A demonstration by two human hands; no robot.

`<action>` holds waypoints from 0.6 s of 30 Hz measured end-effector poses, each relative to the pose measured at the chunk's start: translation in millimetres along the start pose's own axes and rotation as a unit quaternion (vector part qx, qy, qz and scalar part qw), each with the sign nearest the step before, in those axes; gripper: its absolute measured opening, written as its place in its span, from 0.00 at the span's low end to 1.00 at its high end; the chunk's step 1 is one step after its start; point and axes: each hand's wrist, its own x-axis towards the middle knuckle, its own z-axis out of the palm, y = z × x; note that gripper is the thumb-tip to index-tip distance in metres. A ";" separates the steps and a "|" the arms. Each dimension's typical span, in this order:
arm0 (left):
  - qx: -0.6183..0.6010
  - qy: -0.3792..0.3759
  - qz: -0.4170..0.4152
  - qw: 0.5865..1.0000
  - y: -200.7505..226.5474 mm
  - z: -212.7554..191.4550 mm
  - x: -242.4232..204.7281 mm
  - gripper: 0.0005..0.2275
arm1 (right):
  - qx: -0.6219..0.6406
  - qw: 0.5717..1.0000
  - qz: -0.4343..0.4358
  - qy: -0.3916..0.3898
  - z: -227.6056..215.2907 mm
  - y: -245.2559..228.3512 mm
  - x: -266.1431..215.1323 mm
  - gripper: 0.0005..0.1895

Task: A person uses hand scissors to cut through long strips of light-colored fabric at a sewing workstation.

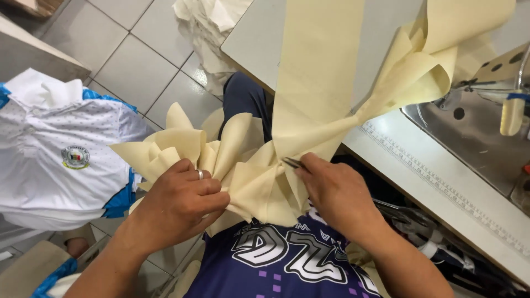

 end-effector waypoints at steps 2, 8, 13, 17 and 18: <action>-0.013 -0.001 -0.005 1.000 -0.7 3.2 -1.5 0.10 | -0.013 1.000 -0.008 0.004 0.9 -0.6 -2.7 0.13; -0.033 -0.005 0.004 0.999 -2.2 5.4 3.1 0.10 | -0.050 0.998 -0.031 0.035 4.0 -0.3 -14.1 0.11; -0.028 -0.007 0.007 1.000 -3.0 8.8 4.2 0.10 | -0.052 0.996 -0.045 0.056 6.7 -1.4 -9.4 0.09; -0.053 -0.020 0.010 0.998 -1.5 10.1 6.3 0.10 | -0.016 0.990 -0.079 0.112 14.1 -4.1 -2.9 0.07; -0.057 -0.026 0.012 0.998 -2.0 10.5 6.7 0.10 | -0.018 0.988 -0.087 0.129 15.4 -4.2 -0.4 0.07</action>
